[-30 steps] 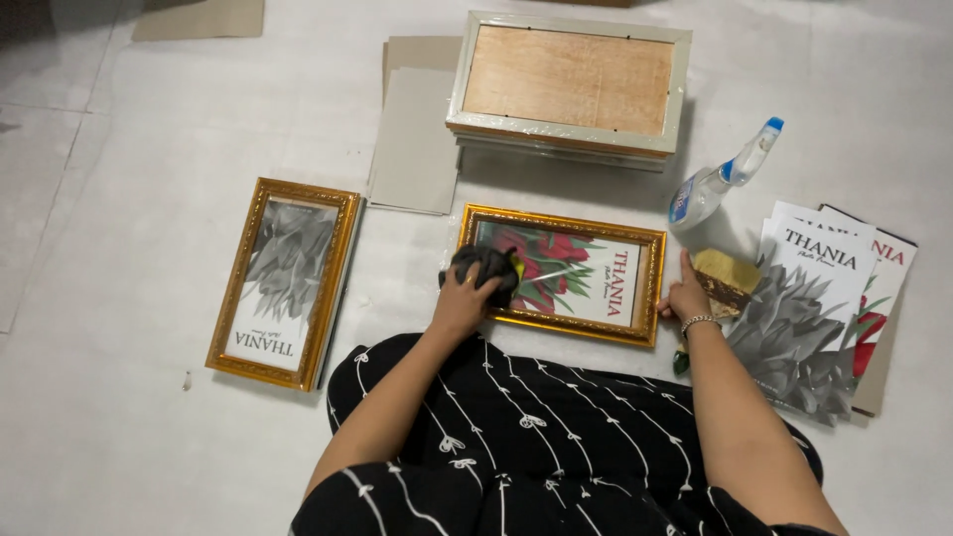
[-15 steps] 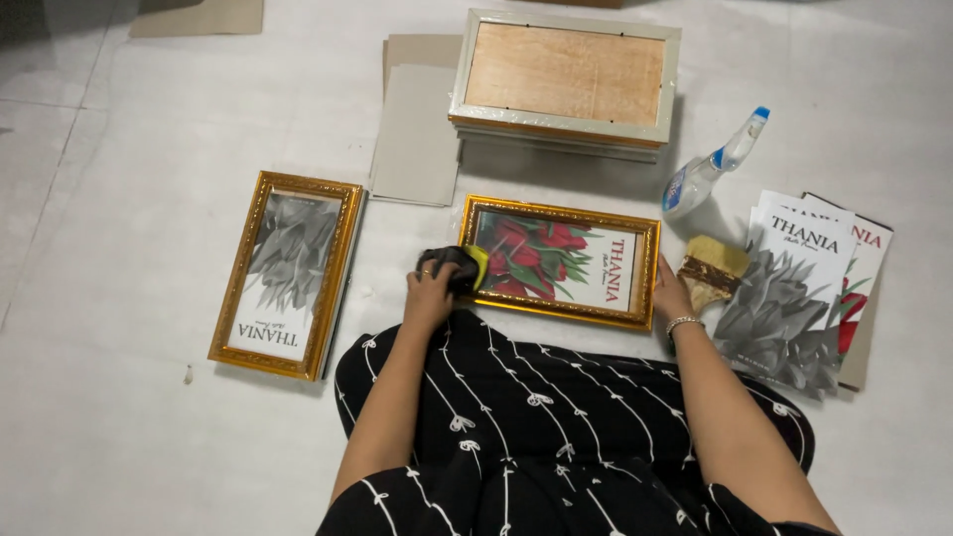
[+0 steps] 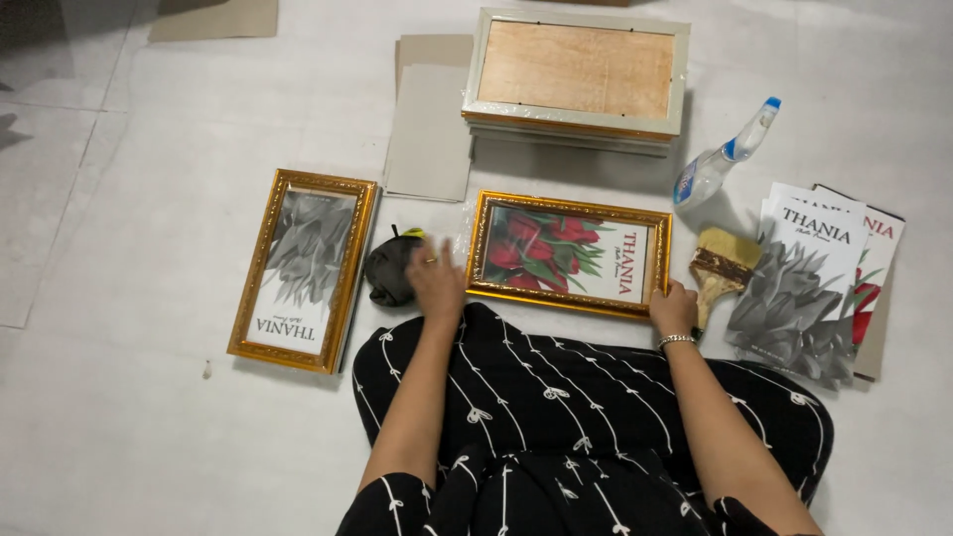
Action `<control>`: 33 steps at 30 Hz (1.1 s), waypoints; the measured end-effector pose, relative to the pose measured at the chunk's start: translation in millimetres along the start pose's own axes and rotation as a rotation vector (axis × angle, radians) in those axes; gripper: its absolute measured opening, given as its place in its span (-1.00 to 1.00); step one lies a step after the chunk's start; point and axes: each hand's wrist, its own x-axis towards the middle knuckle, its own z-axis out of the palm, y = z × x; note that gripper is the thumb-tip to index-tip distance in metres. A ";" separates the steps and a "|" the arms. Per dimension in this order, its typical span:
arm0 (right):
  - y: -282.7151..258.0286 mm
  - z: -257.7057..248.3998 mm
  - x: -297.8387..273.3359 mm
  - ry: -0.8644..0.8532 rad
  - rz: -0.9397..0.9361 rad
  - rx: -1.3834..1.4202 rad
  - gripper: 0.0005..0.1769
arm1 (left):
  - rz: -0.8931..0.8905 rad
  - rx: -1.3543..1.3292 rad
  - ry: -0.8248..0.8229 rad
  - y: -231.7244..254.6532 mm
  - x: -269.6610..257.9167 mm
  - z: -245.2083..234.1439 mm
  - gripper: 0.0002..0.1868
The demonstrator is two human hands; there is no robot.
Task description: Cleaning and dusting a picture frame using a brush and a cloth
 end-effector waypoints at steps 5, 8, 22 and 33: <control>-15.1 -12.2 -19.9 0.002 0.020 0.051 -0.39 | -0.091 -0.321 -0.280 34.8 -30.9 43.7 -0.29; 0.0 -8.5 -11.2 -0.005 0.011 0.150 -0.41 | -0.205 -0.359 -0.390 45.0 -25.8 41.9 -0.21; -2.2 -12.5 -21.7 -0.134 0.039 0.358 -0.41 | -0.576 -0.424 -0.507 38.0 -2.2 52.3 -0.25; -20.2 -31.6 -30.6 -0.046 -0.008 0.478 -0.43 | -0.580 -0.800 -0.572 -26.5 -1.9 114.9 -0.35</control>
